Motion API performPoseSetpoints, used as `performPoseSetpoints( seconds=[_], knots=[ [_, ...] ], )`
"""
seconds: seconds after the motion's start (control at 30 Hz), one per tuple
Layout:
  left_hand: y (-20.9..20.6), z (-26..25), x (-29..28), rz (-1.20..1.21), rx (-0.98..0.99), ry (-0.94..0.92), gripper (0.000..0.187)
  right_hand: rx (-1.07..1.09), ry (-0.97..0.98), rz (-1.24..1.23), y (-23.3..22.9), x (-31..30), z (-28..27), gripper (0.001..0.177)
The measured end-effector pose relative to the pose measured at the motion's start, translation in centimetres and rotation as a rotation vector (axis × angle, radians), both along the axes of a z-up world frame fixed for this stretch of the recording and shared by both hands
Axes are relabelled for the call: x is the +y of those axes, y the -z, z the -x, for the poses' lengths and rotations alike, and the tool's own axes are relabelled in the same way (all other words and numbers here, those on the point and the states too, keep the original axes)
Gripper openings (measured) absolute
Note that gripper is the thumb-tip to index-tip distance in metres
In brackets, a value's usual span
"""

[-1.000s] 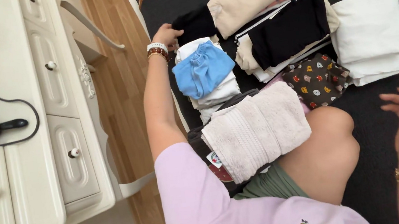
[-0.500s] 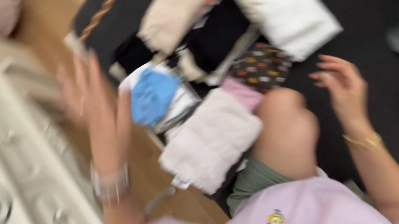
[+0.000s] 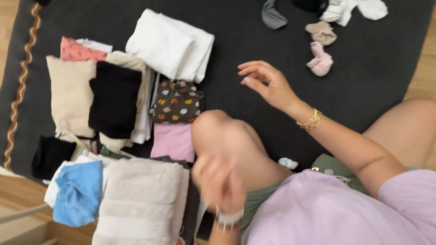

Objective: Folding various items of laundry and organizing them into neat piles.

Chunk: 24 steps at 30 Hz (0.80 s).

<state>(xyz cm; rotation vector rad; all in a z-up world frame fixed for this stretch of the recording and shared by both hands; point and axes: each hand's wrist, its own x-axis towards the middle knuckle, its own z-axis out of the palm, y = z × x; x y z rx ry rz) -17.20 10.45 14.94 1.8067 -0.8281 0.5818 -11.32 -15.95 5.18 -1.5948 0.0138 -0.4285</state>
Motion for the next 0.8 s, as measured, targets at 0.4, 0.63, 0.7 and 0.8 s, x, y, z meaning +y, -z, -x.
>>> performPoseSetpoints(
  seconds=[0.4,0.63,0.7,0.8],
  knots=[
    [6.8,-14.7,-26.5,-0.092,-0.042,0.039,0.039,0.171,0.332,0.519,3.8,-13.1,-2.7,0.028],
    [17.0,-17.1,-26.6,-0.262,0.206,0.103,0.047,0.282,0.842,1.118,10.9,-23.5,-3.6,0.037],
    [16.9,-17.6,-27.0,-0.262,0.3,0.143,0.045,0.345,0.806,1.042,9.7,-23.8,-3.0,0.019],
    [16.6,-18.3,-27.7,-0.28,0.394,0.161,0.038,0.306,0.778,0.928,7.6,-22.2,-1.8,0.012]
  ],
)
